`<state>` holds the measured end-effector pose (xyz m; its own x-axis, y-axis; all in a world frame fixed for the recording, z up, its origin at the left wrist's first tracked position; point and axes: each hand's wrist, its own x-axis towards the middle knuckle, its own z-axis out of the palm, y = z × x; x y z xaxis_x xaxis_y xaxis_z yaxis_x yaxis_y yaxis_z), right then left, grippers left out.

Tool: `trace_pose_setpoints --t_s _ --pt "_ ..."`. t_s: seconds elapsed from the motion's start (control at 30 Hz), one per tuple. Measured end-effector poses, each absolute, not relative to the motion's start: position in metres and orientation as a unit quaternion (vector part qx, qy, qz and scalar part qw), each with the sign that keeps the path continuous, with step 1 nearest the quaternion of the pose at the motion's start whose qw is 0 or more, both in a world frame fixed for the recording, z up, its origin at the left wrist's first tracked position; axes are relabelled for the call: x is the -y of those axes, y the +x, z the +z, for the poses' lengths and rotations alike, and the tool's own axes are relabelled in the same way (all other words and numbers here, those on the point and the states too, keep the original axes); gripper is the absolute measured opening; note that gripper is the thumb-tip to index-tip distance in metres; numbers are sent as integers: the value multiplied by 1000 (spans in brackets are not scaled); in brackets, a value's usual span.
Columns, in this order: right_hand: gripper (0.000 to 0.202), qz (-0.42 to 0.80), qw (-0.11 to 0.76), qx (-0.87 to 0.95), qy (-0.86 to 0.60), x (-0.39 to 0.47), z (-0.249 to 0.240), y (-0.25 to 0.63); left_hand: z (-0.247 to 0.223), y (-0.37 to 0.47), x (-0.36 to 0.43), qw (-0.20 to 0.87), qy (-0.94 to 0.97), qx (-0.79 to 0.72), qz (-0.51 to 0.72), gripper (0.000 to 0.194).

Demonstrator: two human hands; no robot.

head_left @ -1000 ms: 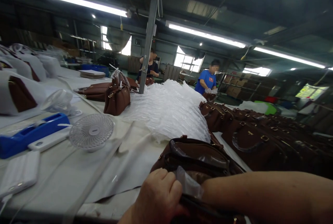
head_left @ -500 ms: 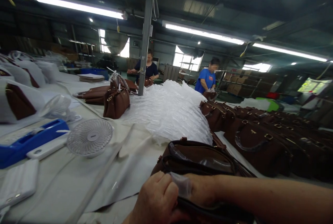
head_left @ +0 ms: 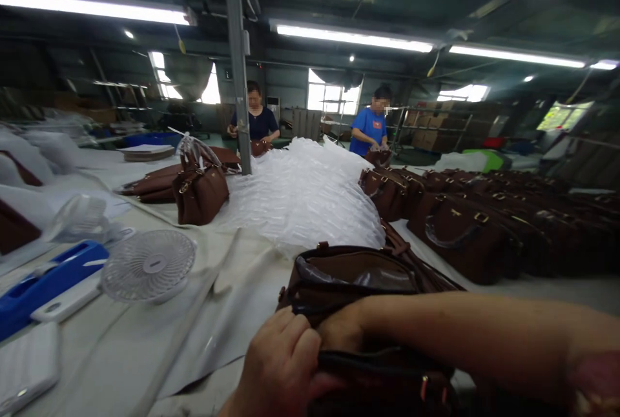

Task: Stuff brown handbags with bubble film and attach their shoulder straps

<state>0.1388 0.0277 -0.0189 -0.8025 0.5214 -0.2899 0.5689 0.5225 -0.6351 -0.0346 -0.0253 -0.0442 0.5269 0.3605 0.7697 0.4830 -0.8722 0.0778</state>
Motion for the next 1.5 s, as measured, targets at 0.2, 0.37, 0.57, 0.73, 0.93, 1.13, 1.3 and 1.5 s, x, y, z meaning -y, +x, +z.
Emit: trace_pose_setpoints --t_s 0.2,0.37,0.57,0.73,0.93,1.13,1.3,1.5 --pt "43 -539 52 -775 325 -4 53 214 -35 -52 29 30 -889 266 -371 33" --pt "95 -285 26 -864 414 59 70 251 -11 -51 26 35 -914 273 -297 27" --pt "34 -46 -26 -883 466 98 9 251 13 -15 25 -11 -945 281 -166 31" --pt "30 -9 -92 -902 423 95 -11 263 11 12 16 0 -952 298 -66 23" --pt "29 41 -391 -835 384 103 -11 312 18 20 6 31 -965 229 -122 31" --pt "22 -149 -457 -624 616 108 -33 352 49 63 16 -83 -977 137 -141 44" --pt "26 -196 -453 -598 632 104 -33 346 59 124 -1 -192 -956 200 -99 25" --pt "28 -267 -479 -560 621 102 -30 345 46 178 -17 -271 -936 226 15 16"
